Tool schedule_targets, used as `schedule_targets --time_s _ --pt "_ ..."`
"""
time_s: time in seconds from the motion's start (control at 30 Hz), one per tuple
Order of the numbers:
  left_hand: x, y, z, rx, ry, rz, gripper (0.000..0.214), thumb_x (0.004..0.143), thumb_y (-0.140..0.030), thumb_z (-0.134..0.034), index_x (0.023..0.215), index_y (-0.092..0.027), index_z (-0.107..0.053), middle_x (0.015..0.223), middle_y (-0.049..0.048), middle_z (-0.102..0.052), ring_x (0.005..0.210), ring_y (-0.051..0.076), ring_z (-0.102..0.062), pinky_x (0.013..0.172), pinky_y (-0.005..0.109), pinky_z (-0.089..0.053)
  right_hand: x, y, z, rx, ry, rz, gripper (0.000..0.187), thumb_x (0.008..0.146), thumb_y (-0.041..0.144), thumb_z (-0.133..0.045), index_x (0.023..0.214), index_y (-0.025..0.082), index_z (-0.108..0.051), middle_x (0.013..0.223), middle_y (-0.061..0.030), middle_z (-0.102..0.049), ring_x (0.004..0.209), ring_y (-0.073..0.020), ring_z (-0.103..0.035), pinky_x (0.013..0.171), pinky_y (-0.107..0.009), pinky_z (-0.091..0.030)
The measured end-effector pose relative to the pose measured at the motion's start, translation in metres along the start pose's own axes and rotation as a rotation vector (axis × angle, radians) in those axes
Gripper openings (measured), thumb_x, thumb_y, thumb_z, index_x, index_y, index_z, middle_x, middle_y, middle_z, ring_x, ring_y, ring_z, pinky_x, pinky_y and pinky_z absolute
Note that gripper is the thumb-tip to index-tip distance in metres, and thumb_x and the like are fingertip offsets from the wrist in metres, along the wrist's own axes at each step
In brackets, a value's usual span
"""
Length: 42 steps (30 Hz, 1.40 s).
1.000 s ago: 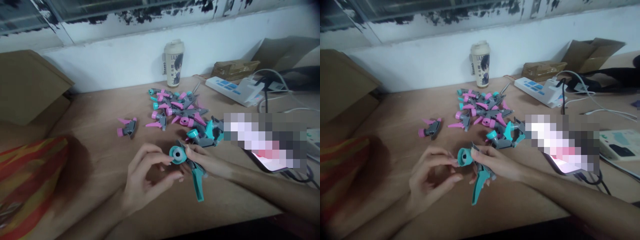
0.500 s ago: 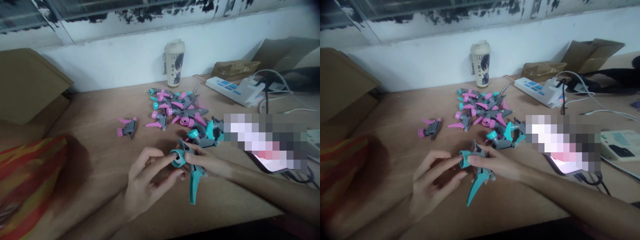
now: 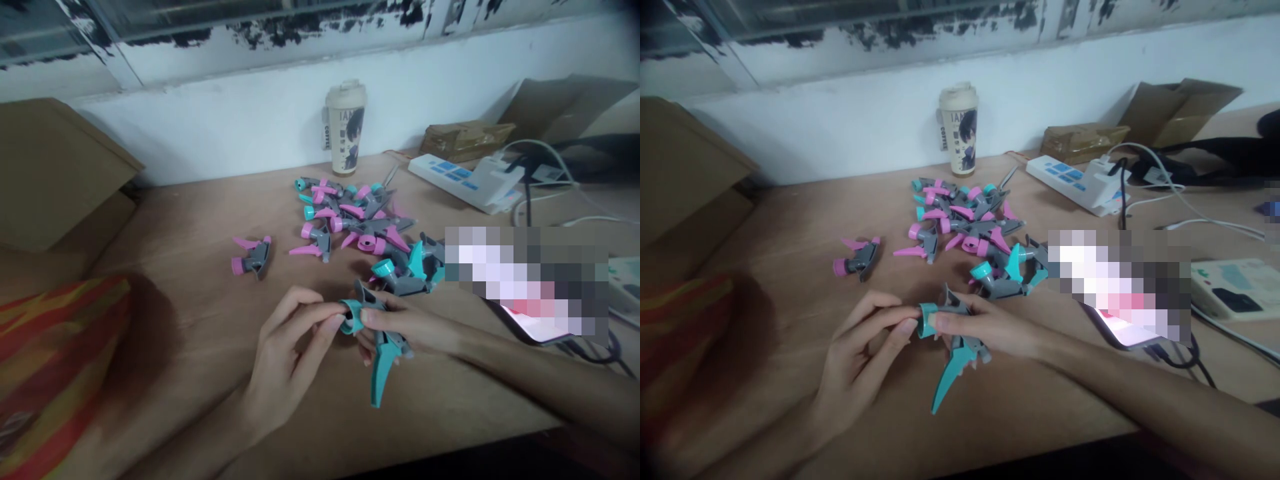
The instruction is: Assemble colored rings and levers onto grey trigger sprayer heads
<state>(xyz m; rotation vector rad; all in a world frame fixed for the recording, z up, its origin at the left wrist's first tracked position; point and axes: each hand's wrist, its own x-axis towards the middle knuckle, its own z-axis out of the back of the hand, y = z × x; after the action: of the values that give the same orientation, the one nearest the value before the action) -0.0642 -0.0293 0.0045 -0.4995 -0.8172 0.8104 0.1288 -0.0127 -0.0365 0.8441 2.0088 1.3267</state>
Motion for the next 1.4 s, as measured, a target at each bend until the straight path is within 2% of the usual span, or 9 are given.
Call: schedule_targets --time_s 0.1,0.27,0.4,0.53,0.67,0.83,1.1,1.4 --pt "0.002 -0.001 0.001 0.01 -0.003 0.015 0.018 0.087 -0.012 -0.051 0.097 -0.02 -0.064 0.088 0.0027 -0.053 0.074 0.011 -0.055 0.066 0.022 -0.051 0.001 0.001 0.001 0.016 0.04 -0.021 0.04 0.076 0.056 -0.059 0.076 0.016 -0.057 0.051 0.0074 -0.048 0.04 -0.0055 -0.047 0.04 -0.02 -0.04" --pt "-0.003 -0.005 -0.001 -0.027 -0.026 0.019 0.019 0.086 -0.008 -0.05 0.096 -0.02 -0.062 0.09 0.0022 -0.051 0.072 0.009 -0.057 0.063 0.02 -0.052 0.0 -0.002 0.004 0.055 0.086 -0.01 0.036 0.077 0.052 -0.061 0.08 0.016 -0.058 0.057 0.0059 -0.051 0.054 -0.008 -0.056 0.05 -0.021 -0.047" --pt "-0.008 -0.005 -0.005 -0.035 -0.056 0.03 0.018 0.086 -0.007 -0.05 0.093 -0.02 -0.061 0.09 0.0017 -0.05 0.067 0.008 -0.057 0.056 0.018 -0.051 -0.001 -0.005 0.006 0.09 0.125 -0.001 0.031 0.081 0.048 -0.059 0.082 0.017 -0.056 0.058 0.0056 -0.053 0.055 -0.0089 -0.057 0.049 -0.022 -0.047" --pt "-0.009 -0.003 -0.006 -0.07 -0.068 0.055 0.018 0.088 -0.01 -0.048 0.096 -0.021 -0.06 0.093 0.0022 -0.05 0.066 0.007 -0.058 0.058 0.019 -0.053 -0.001 -0.005 0.006 0.101 0.115 0.008 0.028 0.081 0.045 -0.06 0.085 0.018 -0.055 0.061 0.0055 -0.055 0.058 -0.0098 -0.059 0.053 -0.023 -0.049" --pt "-0.007 -0.005 -0.005 -0.093 -0.041 0.055 0.016 0.089 -0.01 -0.046 0.094 -0.021 -0.058 0.091 0.0012 -0.047 0.067 0.007 -0.057 0.059 0.019 -0.051 -0.001 -0.003 0.006 0.079 0.134 0.011 0.031 0.08 0.047 -0.06 0.081 0.017 -0.054 0.061 0.0046 -0.056 0.059 -0.0109 -0.061 0.053 -0.023 -0.049" --pt "-0.004 -0.01 -0.002 -0.055 0.031 0.029 0.01 0.087 -0.012 -0.048 0.091 -0.018 -0.054 0.088 0.0011 -0.047 0.072 0.009 -0.054 0.065 0.021 -0.048 -0.001 -0.001 0.005 0.074 0.136 0.013 0.03 0.081 0.045 -0.06 0.087 0.016 -0.057 0.063 0.0037 -0.058 0.062 -0.0104 -0.062 0.06 -0.025 -0.05" --pt "0.004 -0.007 0.002 -0.031 0.09 -0.022 0.005 0.087 -0.014 -0.05 0.084 -0.019 -0.05 0.084 0.0 -0.048 0.073 0.01 -0.05 0.064 0.021 -0.043 -0.002 0.002 0.004 0.032 0.143 0.007 0.027 0.082 0.043 -0.059 0.087 0.017 -0.056 0.066 0.0027 -0.059 0.063 -0.0106 -0.061 0.061 -0.026 -0.05" --pt "0.008 -0.004 0.008 0.048 0.136 -0.124 0.009 0.09 -0.015 -0.046 0.083 -0.02 -0.049 0.083 0.001 -0.047 0.076 0.013 -0.049 0.065 0.024 -0.043 -0.002 0.003 0.004 0.026 0.136 0.016 0.031 0.082 0.047 -0.057 0.082 0.015 -0.058 0.063 0.0025 -0.059 0.057 -0.0098 -0.059 0.051 -0.022 -0.045"
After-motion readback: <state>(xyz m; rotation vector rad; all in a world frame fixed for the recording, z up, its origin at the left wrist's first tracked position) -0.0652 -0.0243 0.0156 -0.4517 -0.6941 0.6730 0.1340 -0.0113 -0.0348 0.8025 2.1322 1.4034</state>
